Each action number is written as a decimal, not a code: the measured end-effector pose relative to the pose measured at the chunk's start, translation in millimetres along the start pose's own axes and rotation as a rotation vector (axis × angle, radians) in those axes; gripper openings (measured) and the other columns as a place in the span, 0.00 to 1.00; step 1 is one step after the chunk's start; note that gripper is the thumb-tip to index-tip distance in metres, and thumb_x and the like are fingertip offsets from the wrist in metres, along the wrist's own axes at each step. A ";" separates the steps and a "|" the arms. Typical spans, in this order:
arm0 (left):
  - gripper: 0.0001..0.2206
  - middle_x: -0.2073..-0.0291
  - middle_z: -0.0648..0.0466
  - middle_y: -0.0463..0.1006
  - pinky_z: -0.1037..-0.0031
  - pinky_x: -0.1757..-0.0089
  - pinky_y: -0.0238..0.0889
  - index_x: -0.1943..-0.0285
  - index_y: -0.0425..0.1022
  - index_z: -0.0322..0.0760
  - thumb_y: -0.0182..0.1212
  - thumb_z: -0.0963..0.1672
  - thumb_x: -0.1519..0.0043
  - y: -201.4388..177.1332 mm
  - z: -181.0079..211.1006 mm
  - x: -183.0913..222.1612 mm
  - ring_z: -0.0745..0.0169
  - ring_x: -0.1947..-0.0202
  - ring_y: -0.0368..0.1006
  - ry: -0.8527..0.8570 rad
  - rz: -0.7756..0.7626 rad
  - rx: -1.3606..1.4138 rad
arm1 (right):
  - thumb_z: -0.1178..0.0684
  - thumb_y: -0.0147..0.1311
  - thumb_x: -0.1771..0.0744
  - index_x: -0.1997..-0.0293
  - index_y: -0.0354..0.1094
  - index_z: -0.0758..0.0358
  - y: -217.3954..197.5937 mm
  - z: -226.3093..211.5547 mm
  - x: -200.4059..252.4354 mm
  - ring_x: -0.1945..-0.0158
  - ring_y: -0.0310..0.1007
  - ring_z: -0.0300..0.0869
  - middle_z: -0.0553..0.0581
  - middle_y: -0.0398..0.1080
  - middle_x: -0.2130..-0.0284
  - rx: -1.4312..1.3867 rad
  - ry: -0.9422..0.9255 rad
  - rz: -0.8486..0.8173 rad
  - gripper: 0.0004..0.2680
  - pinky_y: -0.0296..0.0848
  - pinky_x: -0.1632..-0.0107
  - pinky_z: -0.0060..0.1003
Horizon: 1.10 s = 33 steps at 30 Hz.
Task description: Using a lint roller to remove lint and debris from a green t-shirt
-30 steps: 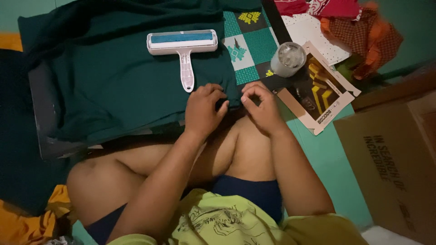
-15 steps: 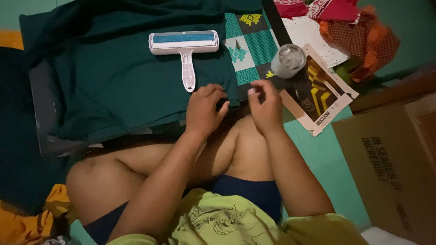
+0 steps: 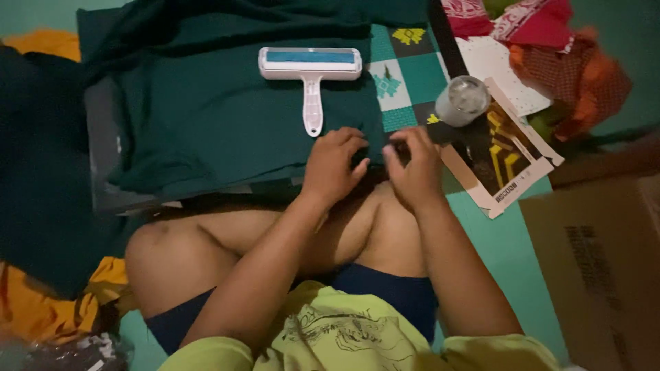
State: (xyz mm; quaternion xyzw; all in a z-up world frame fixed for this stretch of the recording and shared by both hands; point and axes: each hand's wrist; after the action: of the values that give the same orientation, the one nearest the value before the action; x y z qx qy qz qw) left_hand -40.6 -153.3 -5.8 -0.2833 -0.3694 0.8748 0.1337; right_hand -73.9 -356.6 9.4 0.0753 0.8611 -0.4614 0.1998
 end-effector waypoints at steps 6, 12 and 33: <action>0.13 0.43 0.51 0.76 0.55 0.47 0.65 0.48 0.78 0.44 0.66 0.44 0.42 -25.4 -4.9 33.3 0.45 0.40 0.72 0.150 0.021 0.036 | 0.50 0.62 0.35 0.60 0.72 0.48 3.3 -7.1 4.8 0.50 0.71 0.48 0.47 0.70 0.57 0.212 -0.120 -0.119 0.04 0.64 0.51 0.47; 0.09 0.53 0.40 0.78 0.49 0.46 0.62 0.49 0.79 0.34 0.65 0.42 0.35 -153.8 -42.8 101.6 0.34 0.48 0.74 -0.159 0.240 -0.163 | 0.53 0.60 0.35 0.63 0.69 0.52 5.3 -1.8 5.4 0.52 0.73 0.56 0.51 0.70 0.60 0.226 0.074 -0.016 0.03 0.66 0.53 0.53; 0.13 0.42 0.49 0.76 0.53 0.43 0.61 0.46 0.80 0.44 0.67 0.45 0.41 -262.7 -120.5 194.6 0.44 0.38 0.69 -0.409 0.025 -0.674 | 0.66 0.57 0.39 0.38 0.68 0.59 19.4 -74.3 -63.9 0.40 0.68 0.55 0.64 0.68 0.42 0.131 -0.217 -0.243 0.22 0.65 0.37 0.54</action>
State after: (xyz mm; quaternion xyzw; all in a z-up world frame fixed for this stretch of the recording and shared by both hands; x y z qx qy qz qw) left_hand -118.9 183.3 38.4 -0.1359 -0.6513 0.7446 -0.0538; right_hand -30.1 -280.9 57.6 -0.0669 0.8054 -0.5426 0.2288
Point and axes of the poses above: each hand's wrist, its own x-axis away from the middle knuckle, its own y-axis out of the palm, z = x × y
